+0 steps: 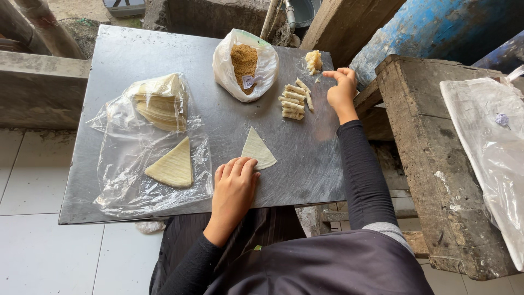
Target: The person places a small amount of brown grain filling onto a triangular dough sheet by hand, folds the dough over the filling to form a small cylinder, and places it with others.
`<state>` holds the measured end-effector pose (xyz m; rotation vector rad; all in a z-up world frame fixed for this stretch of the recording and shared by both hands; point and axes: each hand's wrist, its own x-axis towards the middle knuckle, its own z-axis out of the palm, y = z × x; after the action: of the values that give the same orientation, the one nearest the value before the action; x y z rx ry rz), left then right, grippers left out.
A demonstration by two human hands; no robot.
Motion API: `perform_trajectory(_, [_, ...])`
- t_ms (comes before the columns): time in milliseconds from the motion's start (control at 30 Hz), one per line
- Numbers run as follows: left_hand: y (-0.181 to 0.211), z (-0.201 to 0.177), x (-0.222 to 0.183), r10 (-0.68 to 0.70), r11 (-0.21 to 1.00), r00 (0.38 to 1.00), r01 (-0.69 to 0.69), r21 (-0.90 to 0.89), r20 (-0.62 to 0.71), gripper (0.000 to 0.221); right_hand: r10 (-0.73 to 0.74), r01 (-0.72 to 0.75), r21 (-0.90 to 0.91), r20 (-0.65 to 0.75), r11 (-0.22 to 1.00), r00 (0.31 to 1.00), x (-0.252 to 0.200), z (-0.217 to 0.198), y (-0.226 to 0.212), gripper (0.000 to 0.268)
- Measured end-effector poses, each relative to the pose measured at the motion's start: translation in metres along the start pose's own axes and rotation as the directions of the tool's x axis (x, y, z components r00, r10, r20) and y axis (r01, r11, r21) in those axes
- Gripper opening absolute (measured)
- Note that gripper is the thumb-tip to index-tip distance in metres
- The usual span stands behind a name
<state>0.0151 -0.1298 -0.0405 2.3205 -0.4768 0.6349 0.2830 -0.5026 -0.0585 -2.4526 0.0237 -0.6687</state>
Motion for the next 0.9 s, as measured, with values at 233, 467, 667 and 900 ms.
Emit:
perform_trajectory(233, [0.001,-0.001,0.002,-0.001,1.000,1.000,0.001,0.000,0.008,0.029,-0.079,0.085,-0.332,0.031,0.939,0.996,0.001,0.009,-0.014,0.048])
perform_trajectory(467, [0.001,-0.002,0.001,-0.007,1.000,1.000,0.007,-0.002,0.000,0.029,-0.150,0.163,-0.343,0.064,0.925,0.987,0.001,-0.001,-0.030,0.044])
perform_trajectory(667, [0.000,0.001,-0.001,-0.005,1.000,1.000,0.005,-0.006,0.001,0.029,-0.126,0.128,-0.286,0.024,0.950,0.992,-0.001,-0.010,-0.029,0.027])
perform_trajectory(900, [-0.001,0.001,-0.001,0.005,1.000,1.000,-0.005,0.009,0.001,0.031,-0.018,-0.067,0.323,0.252,0.944,0.968,-0.034,-0.036,-0.097,0.063])
